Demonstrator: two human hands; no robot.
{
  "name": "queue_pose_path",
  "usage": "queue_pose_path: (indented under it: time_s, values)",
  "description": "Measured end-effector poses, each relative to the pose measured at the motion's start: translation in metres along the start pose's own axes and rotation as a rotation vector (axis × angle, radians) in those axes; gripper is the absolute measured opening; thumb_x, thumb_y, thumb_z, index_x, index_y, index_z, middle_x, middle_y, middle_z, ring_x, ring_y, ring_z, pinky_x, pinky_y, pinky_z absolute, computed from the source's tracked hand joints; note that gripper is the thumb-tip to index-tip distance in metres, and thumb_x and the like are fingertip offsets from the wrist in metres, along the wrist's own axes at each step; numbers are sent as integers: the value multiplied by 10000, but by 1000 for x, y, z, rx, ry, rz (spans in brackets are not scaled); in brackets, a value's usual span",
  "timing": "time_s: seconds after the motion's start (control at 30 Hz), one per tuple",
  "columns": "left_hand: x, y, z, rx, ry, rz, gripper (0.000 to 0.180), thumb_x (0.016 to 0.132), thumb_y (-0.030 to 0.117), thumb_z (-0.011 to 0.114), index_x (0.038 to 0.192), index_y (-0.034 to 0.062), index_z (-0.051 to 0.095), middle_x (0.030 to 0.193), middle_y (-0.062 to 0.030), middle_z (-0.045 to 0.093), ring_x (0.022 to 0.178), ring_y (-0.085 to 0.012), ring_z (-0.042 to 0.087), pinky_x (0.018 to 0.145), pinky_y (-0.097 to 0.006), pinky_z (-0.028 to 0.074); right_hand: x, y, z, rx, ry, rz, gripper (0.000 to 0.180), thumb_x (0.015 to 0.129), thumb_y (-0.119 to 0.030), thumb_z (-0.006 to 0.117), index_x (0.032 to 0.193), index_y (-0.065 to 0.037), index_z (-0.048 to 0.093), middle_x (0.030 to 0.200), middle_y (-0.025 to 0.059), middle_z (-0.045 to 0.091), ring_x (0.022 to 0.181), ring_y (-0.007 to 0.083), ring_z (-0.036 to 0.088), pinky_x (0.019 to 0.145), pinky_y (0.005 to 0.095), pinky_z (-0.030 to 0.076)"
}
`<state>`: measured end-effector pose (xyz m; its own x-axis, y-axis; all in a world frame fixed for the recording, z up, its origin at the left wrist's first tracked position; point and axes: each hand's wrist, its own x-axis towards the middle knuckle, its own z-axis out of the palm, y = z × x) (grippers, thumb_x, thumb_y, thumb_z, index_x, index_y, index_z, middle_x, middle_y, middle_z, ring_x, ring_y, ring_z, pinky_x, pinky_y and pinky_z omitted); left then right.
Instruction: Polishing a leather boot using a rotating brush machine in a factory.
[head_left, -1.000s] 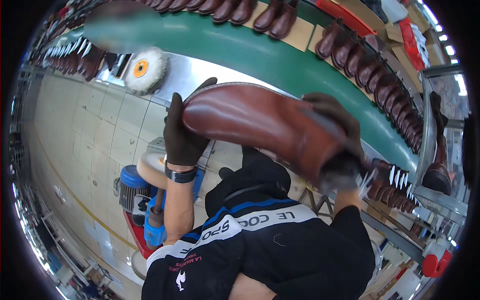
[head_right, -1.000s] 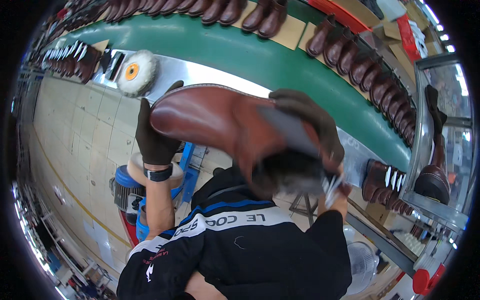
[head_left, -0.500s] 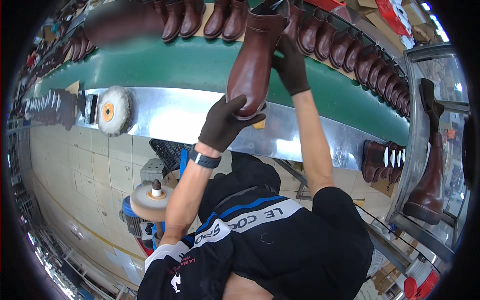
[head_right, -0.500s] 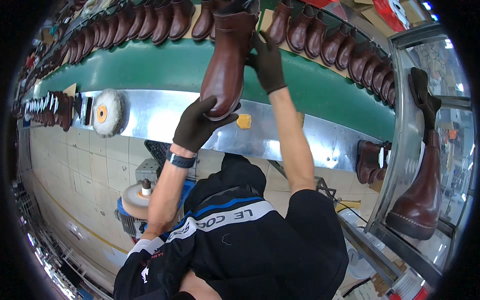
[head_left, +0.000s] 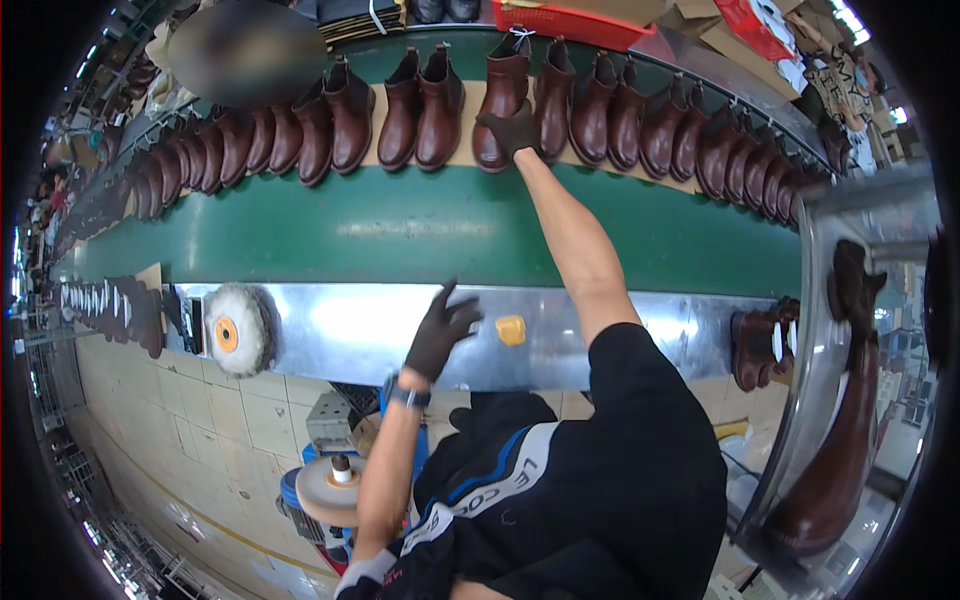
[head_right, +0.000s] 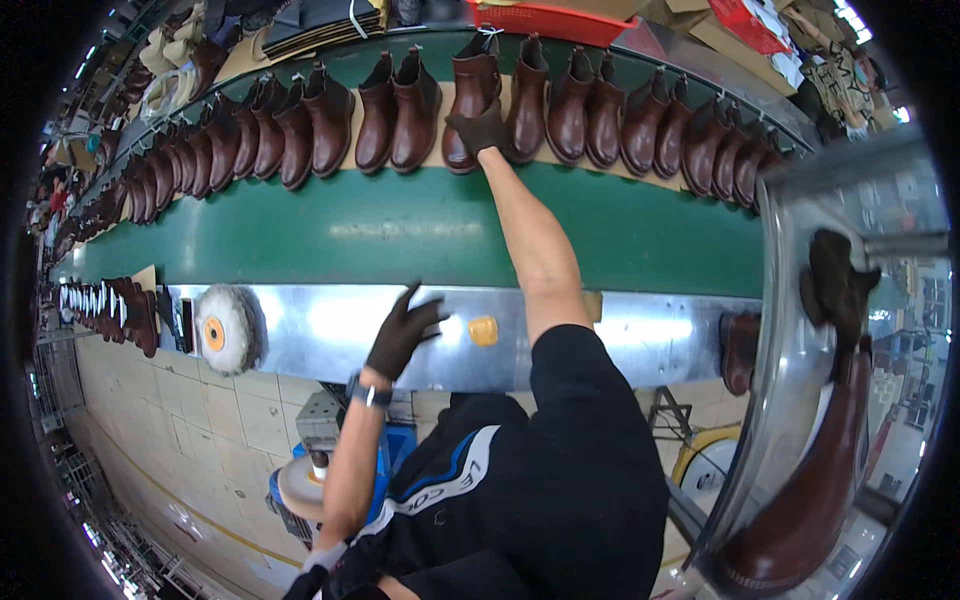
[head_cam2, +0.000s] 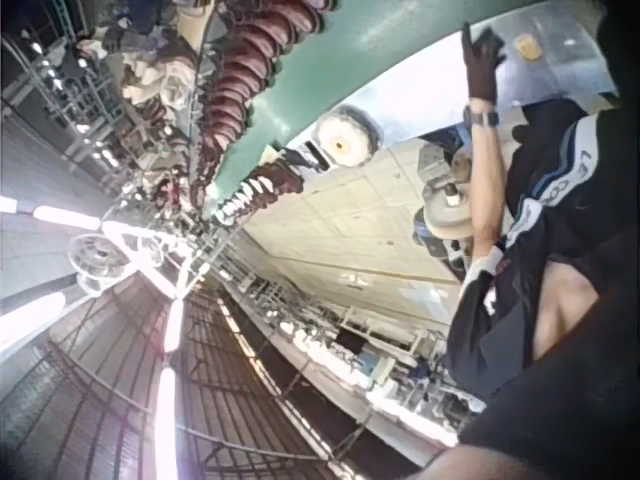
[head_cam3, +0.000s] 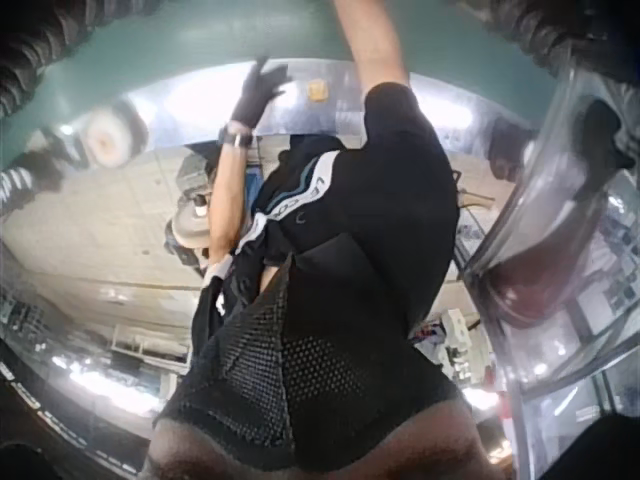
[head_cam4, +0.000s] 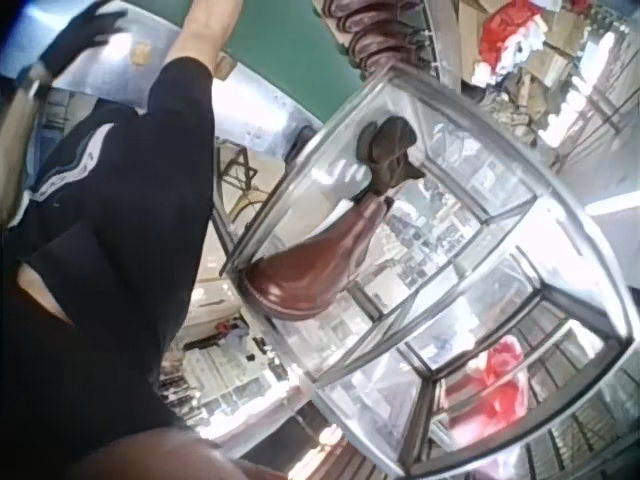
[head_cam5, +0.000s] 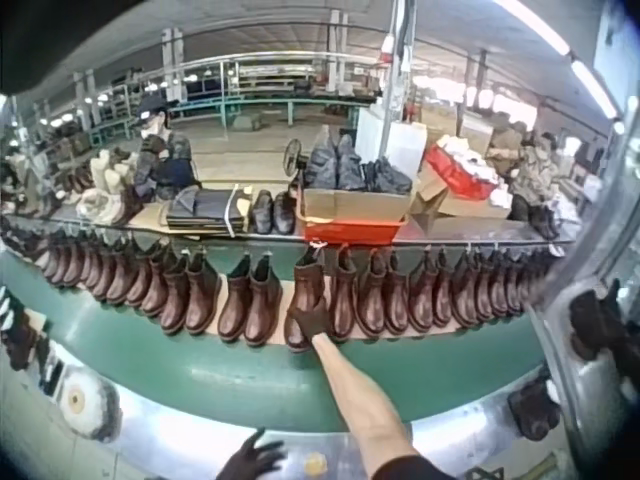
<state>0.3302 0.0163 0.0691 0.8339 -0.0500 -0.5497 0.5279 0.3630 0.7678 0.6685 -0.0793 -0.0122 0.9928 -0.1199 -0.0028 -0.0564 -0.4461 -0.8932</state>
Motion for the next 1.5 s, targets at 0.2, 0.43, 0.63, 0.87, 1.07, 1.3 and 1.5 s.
queue_pose_path:
  time_s: [0.2, 0.43, 0.63, 0.87, 1.07, 1.3, 1.5]
  values:
    - [-84, -50, -41, 21, 211, -306, 491, 859, 210, 531, 1291, 48, 365, 1154, -115, 551, 979, -192, 567, 786, -301, 466, 14, 30, 24, -204, 372, -148, 586, 695, -155, 556, 1208, 53, 364, 1186, 290, 439, 1064, 403, 470, 916, 406, 387]
    - [-109, -94, -61, -18, 285, -496, 384, 843, 208, 538, 1172, 15, 492, 1033, -102, 612, 892, -198, 597, 768, -304, 474, -202, 61, -3, -244, 10, -257, 437, 723, -130, 603, 1133, -16, 504, 1102, 212, 515, 1037, 352, 483, 890, 420, 393]
    - [-76, -93, -65, 1575, 654, -14, 723, 691, 311, 703, 1289, 76, 372, 1247, -298, 386, 1144, -424, 396, 908, -455, 380, -276, 66, -48, -436, -357, -375, 362, 733, -182, 587, 1053, -19, 546, 1194, 183, 484, 1138, 333, 423, 954, 423, 337]
    - [-38, -71, -92, 1490, 525, -208, 1102, 497, 309, 824, 1370, 115, 181, 1319, -410, 109, 1215, -553, 195, 982, -510, 300, -276, 69, -49, -388, -396, -365, 328, 714, -212, 616, 988, -36, 578, 1199, 177, 491, 1129, 344, 436, 936, 428, 351]
    - [-17, -49, -91, 1484, 554, -322, 1182, 456, 349, 846, 1390, 187, 141, 1337, -393, 76, 1205, -573, 186, 946, -523, 355, -276, 68, -45, -408, -387, -327, 297, 710, -214, 623, 959, -57, 585, 1200, 166, 496, 1122, 342, 447, 919, 427, 364]
    - [-15, -52, -96, 1491, 559, -341, 1204, 445, 368, 849, 1394, 197, 128, 1352, -374, 60, 1211, -567, 182, 947, -541, 347, -277, 65, -43, -422, -319, -387, 278, 710, -216, 622, 933, -55, 584, 1169, 161, 512, 1100, 332, 462, 900, 433, 377]
    - [-16, -46, -92, 1490, 555, -347, 1188, 443, 376, 848, 1389, 189, 155, 1352, -375, 63, 1208, -571, 182, 944, -539, 351, -206, 47, 9, -230, -212, -400, 366, 720, -251, 621, 987, -6, 570, 1042, 205, 533, 924, 359, 525, 808, 425, 423]
